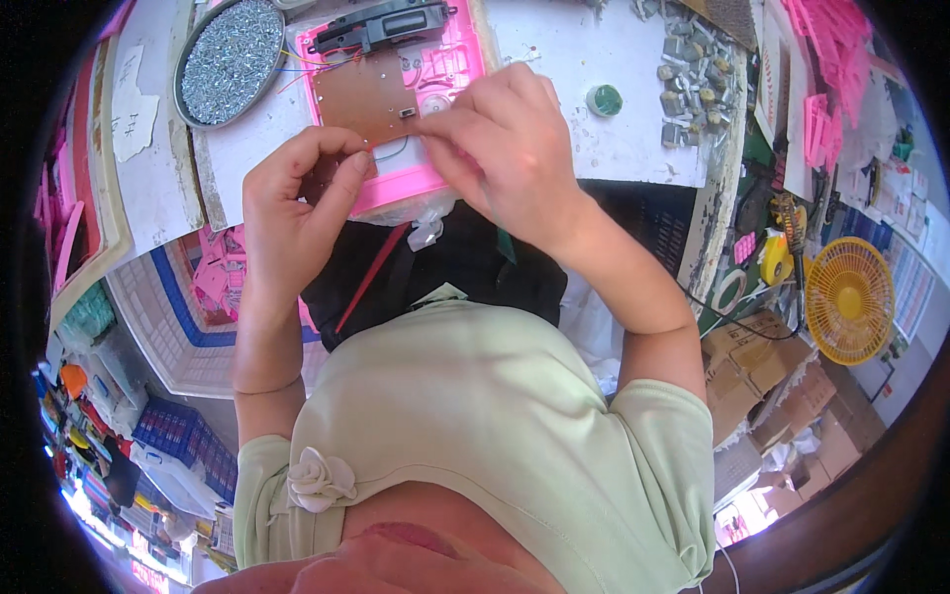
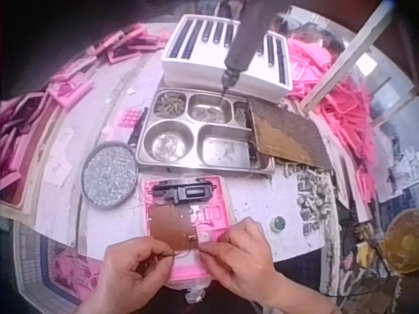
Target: Soldering wires and assembling the internal components of a pink toy device at a factory workbench.
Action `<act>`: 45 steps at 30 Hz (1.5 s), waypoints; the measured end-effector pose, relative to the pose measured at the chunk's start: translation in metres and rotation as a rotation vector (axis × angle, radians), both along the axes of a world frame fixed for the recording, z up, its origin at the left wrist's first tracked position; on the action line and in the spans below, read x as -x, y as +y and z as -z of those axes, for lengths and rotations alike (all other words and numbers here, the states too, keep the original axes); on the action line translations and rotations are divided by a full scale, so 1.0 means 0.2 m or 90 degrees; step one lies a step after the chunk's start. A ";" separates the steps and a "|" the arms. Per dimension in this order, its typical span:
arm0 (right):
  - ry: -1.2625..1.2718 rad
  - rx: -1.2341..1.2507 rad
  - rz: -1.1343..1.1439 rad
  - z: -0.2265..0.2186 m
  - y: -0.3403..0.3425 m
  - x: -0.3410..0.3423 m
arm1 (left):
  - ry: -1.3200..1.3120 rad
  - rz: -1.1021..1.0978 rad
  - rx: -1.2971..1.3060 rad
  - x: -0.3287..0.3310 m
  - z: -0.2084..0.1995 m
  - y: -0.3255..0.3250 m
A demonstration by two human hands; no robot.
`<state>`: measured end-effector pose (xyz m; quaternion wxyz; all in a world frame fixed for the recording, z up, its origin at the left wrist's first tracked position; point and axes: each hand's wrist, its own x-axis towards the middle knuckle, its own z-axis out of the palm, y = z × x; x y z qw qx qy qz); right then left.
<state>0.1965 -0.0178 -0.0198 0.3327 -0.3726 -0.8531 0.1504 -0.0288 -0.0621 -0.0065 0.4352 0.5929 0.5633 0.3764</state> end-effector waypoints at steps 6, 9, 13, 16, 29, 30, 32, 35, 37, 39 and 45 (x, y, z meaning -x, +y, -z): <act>-0.027 -0.106 -0.036 0.01 0.15 0.17 | -0.116 -0.077 0.047 0.05 0.03 0.02; -0.062 -0.092 -0.048 0.02 0.16 0.20 | -0.122 -0.099 0.048 0.08 0.09 0.02; -0.026 -0.061 -0.066 0.01 0.11 0.15 | -0.149 -0.109 0.064 0.08 0.10 0.00; 0.052 -0.007 -0.083 -0.04 0.09 0.05 | -0.075 -0.077 0.077 0.09 0.08 0.02; 0.117 0.341 -0.124 -0.21 -0.26 -0.67 | 0.132 -0.052 -0.168 0.04 0.09 0.11; 0.149 0.360 -0.079 -0.23 -0.28 -0.74 | 0.144 -0.048 -0.166 0.04 0.08 0.11; 0.214 0.367 0.097 -0.24 -0.39 -0.89 | 0.168 -0.040 -0.164 0.04 0.07 0.11; 0.414 0.280 0.317 -0.23 -0.54 -1.19 | 0.208 -0.022 -0.166 0.02 0.06 0.10; 0.475 0.254 0.466 -0.24 -0.63 -1.36 | 0.209 -0.021 -0.180 0.02 0.07 0.10; 0.554 0.233 0.530 -0.28 -0.70 -1.47 | 0.181 -0.029 -0.192 0.01 0.09 0.10; 0.389 0.189 0.551 -0.22 -0.68 -1.22 | -0.082 -0.064 -0.049 0.06 0.02 0.03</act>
